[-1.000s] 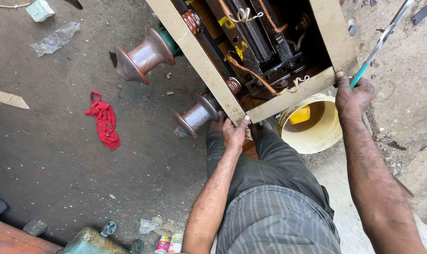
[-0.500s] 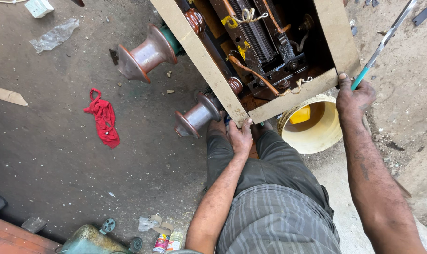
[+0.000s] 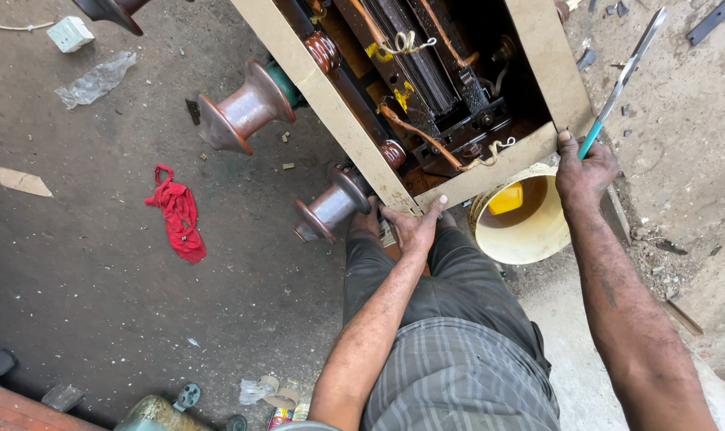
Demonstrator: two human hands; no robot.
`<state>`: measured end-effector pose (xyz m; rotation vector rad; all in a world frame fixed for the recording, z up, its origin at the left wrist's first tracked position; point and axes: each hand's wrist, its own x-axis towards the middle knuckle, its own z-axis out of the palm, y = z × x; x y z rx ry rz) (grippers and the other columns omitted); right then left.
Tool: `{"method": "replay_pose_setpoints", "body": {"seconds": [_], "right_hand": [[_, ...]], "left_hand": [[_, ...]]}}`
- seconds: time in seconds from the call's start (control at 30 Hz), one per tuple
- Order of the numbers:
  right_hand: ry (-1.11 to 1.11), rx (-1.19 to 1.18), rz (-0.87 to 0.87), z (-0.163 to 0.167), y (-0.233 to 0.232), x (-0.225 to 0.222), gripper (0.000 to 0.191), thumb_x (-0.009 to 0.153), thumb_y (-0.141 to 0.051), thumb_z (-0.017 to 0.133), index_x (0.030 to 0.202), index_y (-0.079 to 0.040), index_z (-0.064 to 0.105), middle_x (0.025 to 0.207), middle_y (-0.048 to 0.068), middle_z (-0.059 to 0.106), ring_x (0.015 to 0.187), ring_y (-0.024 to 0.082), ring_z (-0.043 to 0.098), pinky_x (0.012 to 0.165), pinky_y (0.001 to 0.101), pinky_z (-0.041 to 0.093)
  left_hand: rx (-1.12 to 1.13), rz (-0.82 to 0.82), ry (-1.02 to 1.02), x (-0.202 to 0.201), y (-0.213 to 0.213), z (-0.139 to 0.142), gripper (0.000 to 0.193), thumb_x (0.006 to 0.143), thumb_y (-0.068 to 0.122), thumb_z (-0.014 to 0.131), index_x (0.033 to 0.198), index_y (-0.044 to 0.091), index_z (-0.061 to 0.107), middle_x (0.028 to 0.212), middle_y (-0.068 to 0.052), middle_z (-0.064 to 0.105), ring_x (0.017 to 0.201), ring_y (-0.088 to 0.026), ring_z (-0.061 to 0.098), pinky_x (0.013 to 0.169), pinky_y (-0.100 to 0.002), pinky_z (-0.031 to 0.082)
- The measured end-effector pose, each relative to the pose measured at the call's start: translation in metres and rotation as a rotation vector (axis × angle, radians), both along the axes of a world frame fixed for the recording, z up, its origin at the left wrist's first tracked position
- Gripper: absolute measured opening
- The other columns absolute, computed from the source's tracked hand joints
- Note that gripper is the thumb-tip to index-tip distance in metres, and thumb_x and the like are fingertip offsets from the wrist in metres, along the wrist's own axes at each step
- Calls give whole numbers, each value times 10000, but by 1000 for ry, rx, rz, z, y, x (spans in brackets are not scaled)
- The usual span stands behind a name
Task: The person marks the wooden frame of an electrical machine with a pen, then cuts a piece of stiff insulating board with pliers, bending and trimming it to shape. They hold the curved board up against the machine, checking the fit as they continue cutting.
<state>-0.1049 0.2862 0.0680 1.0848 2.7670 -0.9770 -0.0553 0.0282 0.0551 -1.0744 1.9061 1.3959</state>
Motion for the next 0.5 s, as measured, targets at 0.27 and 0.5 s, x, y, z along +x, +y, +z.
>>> {"method": "replay_pose_setpoints", "body": {"seconds": [0.27, 0.5], "right_hand": [[-2, 4, -19, 9, -7, -5, 509, 1019, -449, 870, 812, -14, 707, 880, 82, 597, 845, 221, 603, 737, 437, 524], [-114, -118, -170, 20, -12, -14, 510, 943, -539, 835, 791, -65, 720, 704, 29, 630, 683, 171, 589, 684, 388, 515]], "left_hand": [[-31, -63, -58, 1, -4, -1, 1207, 755, 560, 838, 1521, -25, 111, 1410, -294, 422, 1368, -375, 442, 1154, -523, 388], [-56, -7, 143, 5, -13, -9, 796, 734, 390, 920, 1245, -54, 502, 1137, -172, 697, 1051, -275, 689, 953, -404, 553]]}}
